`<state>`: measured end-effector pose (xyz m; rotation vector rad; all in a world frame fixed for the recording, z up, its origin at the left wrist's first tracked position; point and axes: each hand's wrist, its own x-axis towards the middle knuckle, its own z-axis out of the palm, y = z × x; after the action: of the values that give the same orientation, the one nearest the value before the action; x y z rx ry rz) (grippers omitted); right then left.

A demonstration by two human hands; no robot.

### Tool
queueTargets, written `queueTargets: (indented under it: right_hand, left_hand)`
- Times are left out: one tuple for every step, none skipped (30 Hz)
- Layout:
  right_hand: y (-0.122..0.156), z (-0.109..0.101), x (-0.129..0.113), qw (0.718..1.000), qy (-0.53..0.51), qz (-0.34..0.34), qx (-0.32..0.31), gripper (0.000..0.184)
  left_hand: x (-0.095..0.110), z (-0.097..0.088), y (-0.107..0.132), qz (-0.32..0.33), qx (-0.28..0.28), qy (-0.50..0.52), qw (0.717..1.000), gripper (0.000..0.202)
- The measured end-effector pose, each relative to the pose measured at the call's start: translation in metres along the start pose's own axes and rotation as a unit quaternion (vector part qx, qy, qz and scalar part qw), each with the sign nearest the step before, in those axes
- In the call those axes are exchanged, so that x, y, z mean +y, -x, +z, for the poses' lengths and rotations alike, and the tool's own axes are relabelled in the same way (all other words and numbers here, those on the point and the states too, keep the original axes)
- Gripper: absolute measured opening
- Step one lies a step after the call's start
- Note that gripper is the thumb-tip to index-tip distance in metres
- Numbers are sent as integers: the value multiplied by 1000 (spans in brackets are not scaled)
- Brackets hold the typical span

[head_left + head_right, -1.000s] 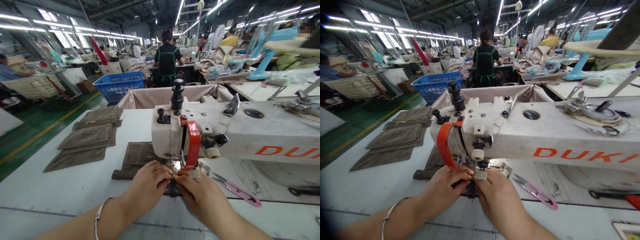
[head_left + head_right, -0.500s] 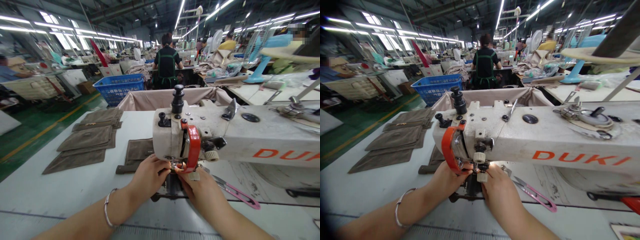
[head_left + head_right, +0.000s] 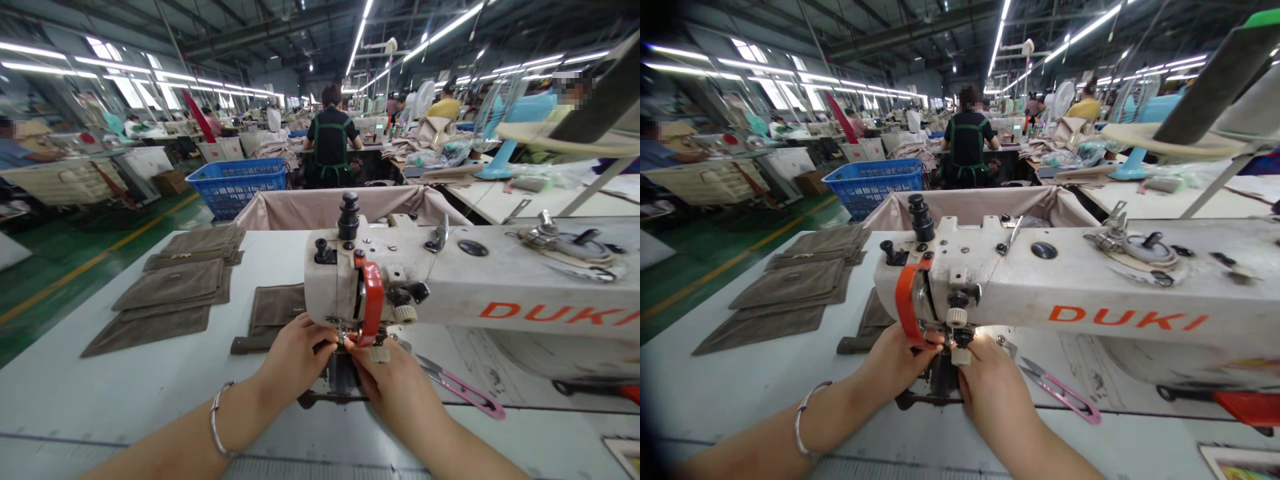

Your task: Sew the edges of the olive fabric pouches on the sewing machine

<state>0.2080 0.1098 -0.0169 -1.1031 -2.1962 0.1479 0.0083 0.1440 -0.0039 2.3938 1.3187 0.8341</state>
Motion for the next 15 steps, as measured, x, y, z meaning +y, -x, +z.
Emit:
queueTargets:
  right_hand:
    - [0, 0, 0, 1000, -10, 7, -4, 37]
    - [0, 0, 0, 1000, -19, 13, -7, 36]
    - [0, 0, -1, 999, -25, 18, -10, 33]
    - [0, -1, -2, 999, -26, 22, -11, 31]
    - [0, -1, -4, 999, -22, 23, -10, 28]
    - [-1, -2, -5, 1000, -13, 23, -8, 25]
    - [-2, -2, -6, 1000, -1, 21, -5, 23]
    - [-3, -1, -7, 1000, 11, 17, -4, 20]
    - [-4, 1, -6, 1000, 24, 14, -3, 18]
    - [-5, 3, -4, 999, 37, 9, -6, 15]
    - [-6, 7, -2, 999, 48, 4, -8, 12]
    - [-7, 10, 1, 998, 58, 0, -10, 9]
    - [-7, 13, 3, 998, 65, -5, -13, 7]
    - [-7, 16, 6, 997, 70, -7, -14, 6]
    - [-7, 17, 7, 997, 73, -7, -14, 6]
  left_hand:
    - [0, 0, 0, -1, -3, -2, 1000, 17]
    - [0, 0, -1, 0, -4, -4, 1000, 17]
    - [1, 0, -1, 2, -4, -6, 1000, 17]
    - [1, 0, -1, 6, -2, -6, 1000, 17]
    - [0, 0, 0, 11, 3, -7, 1000, 18]
    - [-1, 0, 0, 17, 9, -10, 1000, 19]
    - [-2, 1, 1, 24, 15, -11, 1000, 18]
    - [-5, 3, 2, 32, 30, -20, 999, 18]
    - [-9, 4, 2, 42, 40, -31, 998, 17]
    - [-14, 6, 3, 57, 46, -40, 996, 15]
    - [-18, 8, 4, 72, 54, -45, 995, 12]
    - [-22, 10, 6, 81, 53, -47, 994, 10]
    - [-26, 12, 7, 85, 51, -49, 994, 8]
    - [-30, 14, 8, 82, 45, -52, 994, 8]
    - [-32, 15, 9, 76, 37, -55, 995, 8]
